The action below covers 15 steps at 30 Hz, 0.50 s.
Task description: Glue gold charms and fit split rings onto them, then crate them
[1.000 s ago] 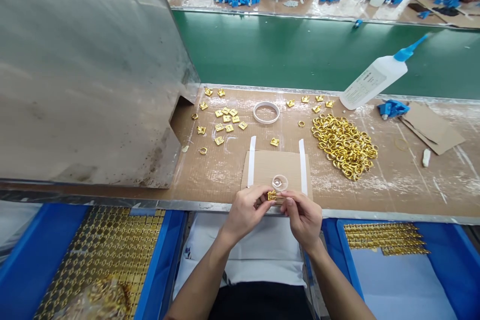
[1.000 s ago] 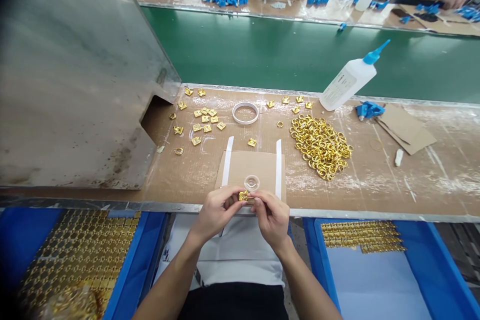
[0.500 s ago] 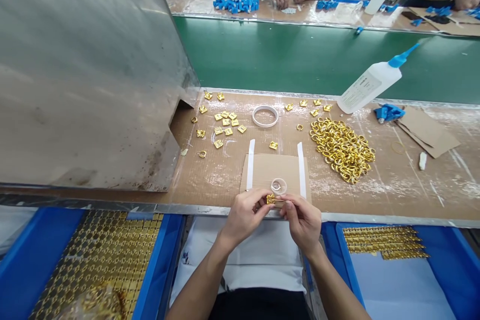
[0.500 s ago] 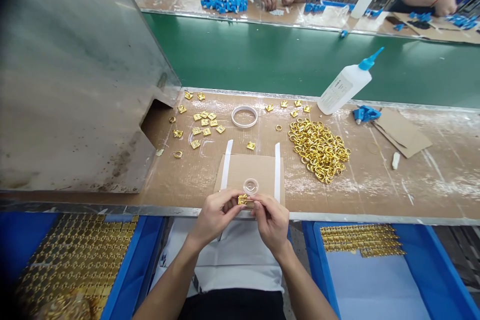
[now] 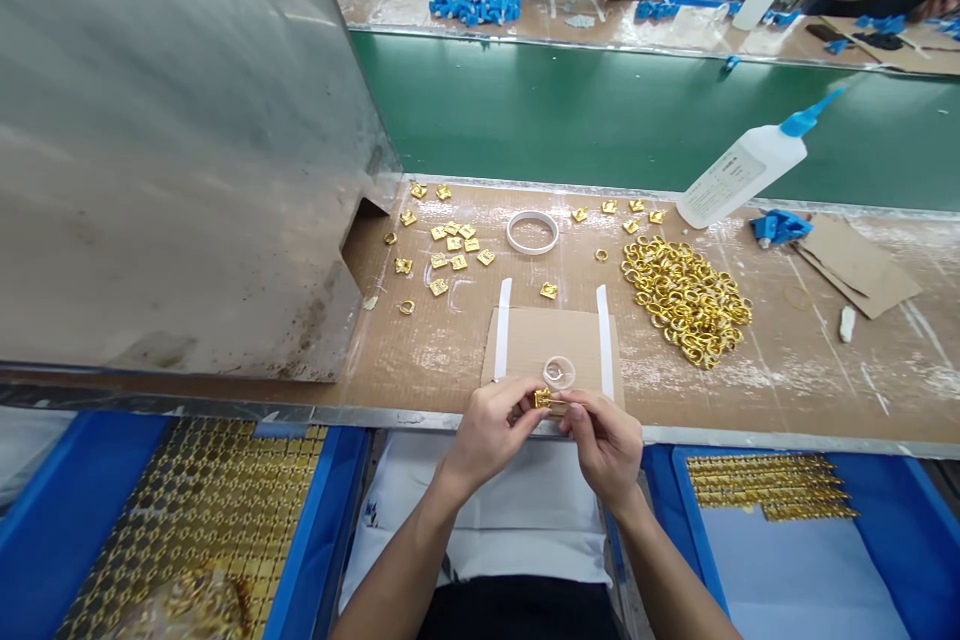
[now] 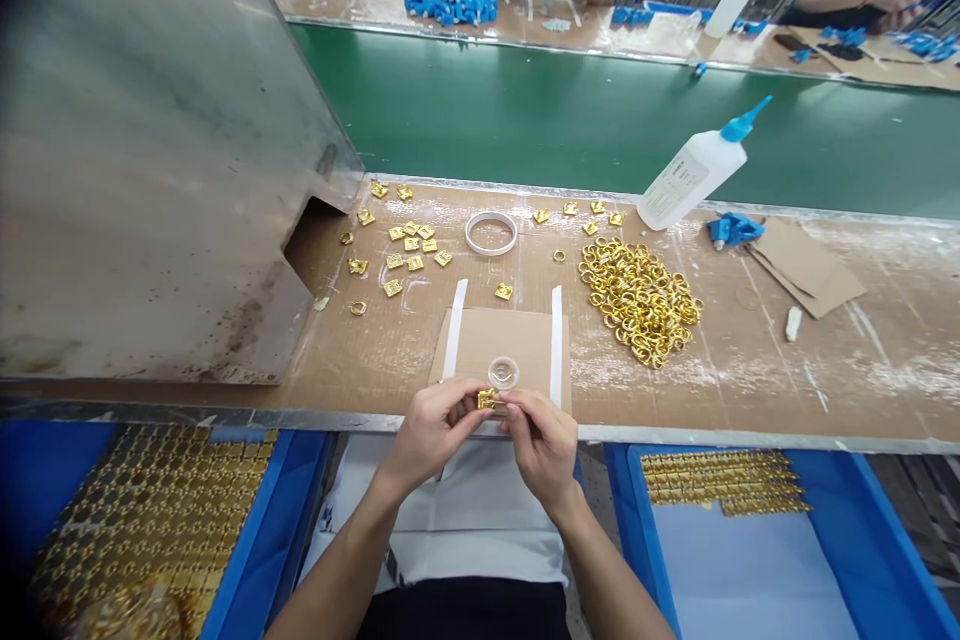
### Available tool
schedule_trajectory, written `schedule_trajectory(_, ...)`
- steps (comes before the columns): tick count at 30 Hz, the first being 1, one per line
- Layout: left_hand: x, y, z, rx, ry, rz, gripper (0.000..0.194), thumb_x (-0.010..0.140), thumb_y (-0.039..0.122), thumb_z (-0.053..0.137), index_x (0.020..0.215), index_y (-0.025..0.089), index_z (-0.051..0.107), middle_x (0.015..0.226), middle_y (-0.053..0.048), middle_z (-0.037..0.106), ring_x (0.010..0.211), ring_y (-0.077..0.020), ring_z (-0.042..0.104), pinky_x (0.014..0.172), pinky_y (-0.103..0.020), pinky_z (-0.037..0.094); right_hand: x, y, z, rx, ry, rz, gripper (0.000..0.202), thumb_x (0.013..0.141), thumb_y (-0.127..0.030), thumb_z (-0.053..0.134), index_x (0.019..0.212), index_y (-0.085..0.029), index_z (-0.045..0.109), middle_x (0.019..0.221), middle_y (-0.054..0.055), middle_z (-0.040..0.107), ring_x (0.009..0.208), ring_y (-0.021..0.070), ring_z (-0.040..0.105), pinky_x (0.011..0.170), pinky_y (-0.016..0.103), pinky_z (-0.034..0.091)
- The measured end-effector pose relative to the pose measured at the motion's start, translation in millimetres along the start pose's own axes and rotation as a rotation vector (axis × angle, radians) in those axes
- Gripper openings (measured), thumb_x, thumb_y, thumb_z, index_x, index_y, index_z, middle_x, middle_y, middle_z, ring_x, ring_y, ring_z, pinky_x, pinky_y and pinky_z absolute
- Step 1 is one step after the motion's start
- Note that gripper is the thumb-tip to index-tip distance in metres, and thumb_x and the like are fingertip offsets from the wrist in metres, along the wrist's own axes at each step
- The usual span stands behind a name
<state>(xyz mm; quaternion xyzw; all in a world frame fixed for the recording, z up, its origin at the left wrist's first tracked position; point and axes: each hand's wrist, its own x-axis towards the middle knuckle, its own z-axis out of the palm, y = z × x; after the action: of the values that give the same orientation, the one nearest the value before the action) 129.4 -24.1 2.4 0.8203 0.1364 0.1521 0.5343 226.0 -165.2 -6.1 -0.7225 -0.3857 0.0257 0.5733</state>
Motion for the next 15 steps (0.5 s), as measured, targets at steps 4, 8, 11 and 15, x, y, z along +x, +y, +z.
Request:
schedule_trajectory(4, 0.2, -0.2, 0.0, 0.003, 0.004, -0.003, 0.014, 0.092, 0.020, 0.064, 0.104, 0.018, 0.071, 0.080, -0.003, 0.072, 0.061, -0.0134, 0.060, 0.059, -0.023, 0.048, -1.5, 1.8, 0.5, 0.013, -0.019, 0.003, 0.022, 0.100, -0.025, 0.054, 0.098, -0.022, 0.075, 0.089, 0.007, 0.080, 0.049, 0.0125, 0.064, 0.046, 0.025, 0.054)
schedule_trajectory(8, -0.2, -1.9, 0.2, -0.005, 0.028, 0.017, 0.015, 0.092, 0.021, 0.063, 0.104, 0.018, 0.071, 0.077, -0.002, 0.071, 0.058, -0.0126, 0.059, 0.058, -0.023, 0.048, -3.6, 2.7, 0.2, 0.058, 0.076, 0.035, 0.019, 0.099, -0.024, 0.056, 0.099, -0.023, 0.075, 0.088, 0.006, 0.076, 0.048, 0.0116, 0.062, 0.042, 0.025, 0.052)
schedule_trajectory(11, -2.2, -4.7, 0.9, -0.018, 0.078, 0.059, 0.016, 0.093, 0.023, 0.064, 0.104, 0.017, 0.072, 0.074, -0.002, 0.070, 0.057, -0.0121, 0.058, 0.057, -0.022, 0.049, -0.9, 1.1, 1.1, 0.051, 0.207, 0.078, 0.019, 0.099, -0.025, 0.057, 0.100, -0.024, 0.076, 0.087, 0.005, 0.070, 0.046, 0.0096, 0.058, 0.040, 0.023, 0.050)
schedule_trajectory(15, -6.7, -8.7, 0.3, -0.034, 0.144, 0.134, 0.019, 0.094, 0.031, 0.065, 0.103, 0.016, 0.072, 0.076, -0.003, 0.071, 0.058, -0.0119, 0.059, 0.057, -0.022, 0.051, 7.8, 1.5, 5.9, -0.038, 0.220, 0.170, 0.021, 0.099, -0.029, 0.057, 0.100, -0.022, 0.077, 0.087, 0.006, 0.066, 0.052, 0.0119, 0.059, 0.044, 0.026, 0.052)
